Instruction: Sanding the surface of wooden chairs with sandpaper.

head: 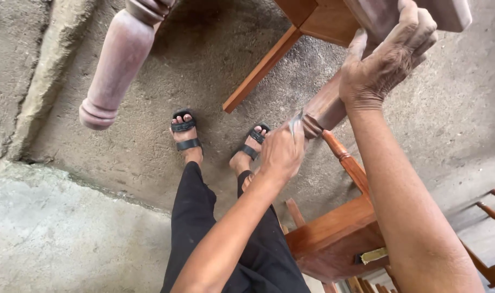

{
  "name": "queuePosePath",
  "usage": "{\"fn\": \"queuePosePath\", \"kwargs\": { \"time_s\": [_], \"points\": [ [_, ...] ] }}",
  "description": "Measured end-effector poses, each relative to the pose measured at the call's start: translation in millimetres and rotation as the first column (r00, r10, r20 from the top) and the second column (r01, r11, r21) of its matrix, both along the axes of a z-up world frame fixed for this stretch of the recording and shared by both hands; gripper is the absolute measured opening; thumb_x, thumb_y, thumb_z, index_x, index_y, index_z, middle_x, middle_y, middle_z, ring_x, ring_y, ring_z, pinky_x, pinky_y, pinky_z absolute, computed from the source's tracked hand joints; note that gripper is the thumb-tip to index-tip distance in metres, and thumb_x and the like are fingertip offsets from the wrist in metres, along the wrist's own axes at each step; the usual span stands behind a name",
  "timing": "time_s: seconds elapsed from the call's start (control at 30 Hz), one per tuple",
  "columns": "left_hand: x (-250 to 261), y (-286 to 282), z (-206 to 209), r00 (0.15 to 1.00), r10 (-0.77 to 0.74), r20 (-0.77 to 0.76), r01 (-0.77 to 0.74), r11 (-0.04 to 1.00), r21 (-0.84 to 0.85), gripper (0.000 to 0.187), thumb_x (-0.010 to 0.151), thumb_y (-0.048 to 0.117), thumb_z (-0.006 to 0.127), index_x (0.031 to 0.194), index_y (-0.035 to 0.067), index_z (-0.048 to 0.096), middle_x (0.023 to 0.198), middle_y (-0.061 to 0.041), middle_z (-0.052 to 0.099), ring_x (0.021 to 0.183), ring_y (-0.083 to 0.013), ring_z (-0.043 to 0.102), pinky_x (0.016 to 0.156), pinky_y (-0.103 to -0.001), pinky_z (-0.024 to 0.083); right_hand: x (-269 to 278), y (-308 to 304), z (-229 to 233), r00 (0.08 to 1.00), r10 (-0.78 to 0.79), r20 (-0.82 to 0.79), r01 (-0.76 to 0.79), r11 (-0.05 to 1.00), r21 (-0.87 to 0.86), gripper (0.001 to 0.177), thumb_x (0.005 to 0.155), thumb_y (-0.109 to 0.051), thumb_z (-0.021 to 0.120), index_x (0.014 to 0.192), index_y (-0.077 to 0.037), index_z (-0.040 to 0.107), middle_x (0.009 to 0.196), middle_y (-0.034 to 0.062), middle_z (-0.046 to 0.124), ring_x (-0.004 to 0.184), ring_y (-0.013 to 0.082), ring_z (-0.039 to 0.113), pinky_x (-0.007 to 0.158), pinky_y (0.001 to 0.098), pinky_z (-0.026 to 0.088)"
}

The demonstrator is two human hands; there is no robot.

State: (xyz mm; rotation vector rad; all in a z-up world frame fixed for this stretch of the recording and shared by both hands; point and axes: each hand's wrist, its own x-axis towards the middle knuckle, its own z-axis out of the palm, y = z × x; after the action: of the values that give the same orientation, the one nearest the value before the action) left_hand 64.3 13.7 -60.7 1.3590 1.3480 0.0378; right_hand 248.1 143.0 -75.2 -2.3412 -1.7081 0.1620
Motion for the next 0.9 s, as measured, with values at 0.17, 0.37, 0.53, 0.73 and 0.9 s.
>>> {"fn": "queuePosePath", "kwargs": {
  "time_s": [0.17, 0.37, 0.53, 0.73, 0.9],
  "points": [
    [-55, -29, 67, 0.981, 0.187, 0.046, -0.193, 0.964, 0.183, 0.045, 0.097, 0.011, 0.055, 0.138, -0.006, 0.06, 0.144, -0.02, 0.062, 0.134, -0.0337, 0.061, 0.114, -0.048, 0.044, 22, -19, -35, 0.994, -0.07, 0.079, 0.083, 0.978, -0.189, 0.075, 0.091, -0.022, 0.075, 0.152, -0.003, 0.035, 0.153, 0.0245, 0.033, 0.147, 0.0472, 0.03, 0.126, 0.0597, 0.019],
    [-32, -19, 40, 0.991, 0.055, -0.125, -0.009, 0.94, 0.341, 0.053, 0.097, 0.011, 0.061, 0.146, -0.007, 0.053, 0.15, -0.022, 0.056, 0.14, -0.033, 0.055, 0.12, -0.05, 0.038, 47, -35, -72, 0.983, -0.077, 0.167, 0.114, 0.967, -0.228, 0.079, 0.103, -0.028, 0.07, 0.159, 0.004, 0.024, 0.163, 0.0344, 0.017, 0.152, 0.0562, 0.014, 0.126, 0.0647, 0.009],
    [-109, -78, 89, 0.943, -0.186, -0.277, 0.288, 0.875, 0.389, 0.049, 0.098, 0.017, 0.06, 0.145, 0.004, 0.057, 0.153, -0.015, 0.055, 0.145, -0.0335, 0.048, 0.12, -0.055, 0.032, 83, -88, -125, 0.996, 0.081, 0.049, -0.073, 0.987, -0.144, 0.05, 0.099, -0.022, 0.066, 0.135, -0.008, 0.035, 0.13, 0.0181, 0.048, 0.131, 0.0354, 0.049, 0.112, 0.0548, 0.034],
    [-129, -114, 87, 0.914, 0.045, -0.403, 0.048, 0.975, 0.216, 0.048, 0.102, 0.021, 0.043, 0.144, 0.004, 0.058, 0.155, -0.015, 0.053, 0.146, -0.0331, 0.049, 0.12, -0.055, 0.027, 58, -109, -113, 0.997, 0.07, 0.034, -0.065, 0.989, -0.135, 0.048, 0.097, -0.021, 0.067, 0.131, -0.008, 0.035, 0.126, 0.0178, 0.048, 0.126, 0.0354, 0.049, 0.109, 0.0545, 0.035],
    [-87, -99, 37, 0.848, 0.423, -0.32, -0.516, 0.799, -0.31, 0.06, 0.113, 0.039, 0.028, 0.108, -0.006, 0.068, 0.095, -0.027, 0.072, 0.097, -0.0435, 0.071, 0.084, -0.049, 0.05, 46, -106, -104, 0.997, 0.069, 0.03, -0.066, 0.994, -0.085, 0.047, 0.096, -0.021, 0.068, 0.127, -0.009, 0.035, 0.122, 0.0175, 0.048, 0.123, 0.0355, 0.049, 0.106, 0.0541, 0.035]
  ]
}}
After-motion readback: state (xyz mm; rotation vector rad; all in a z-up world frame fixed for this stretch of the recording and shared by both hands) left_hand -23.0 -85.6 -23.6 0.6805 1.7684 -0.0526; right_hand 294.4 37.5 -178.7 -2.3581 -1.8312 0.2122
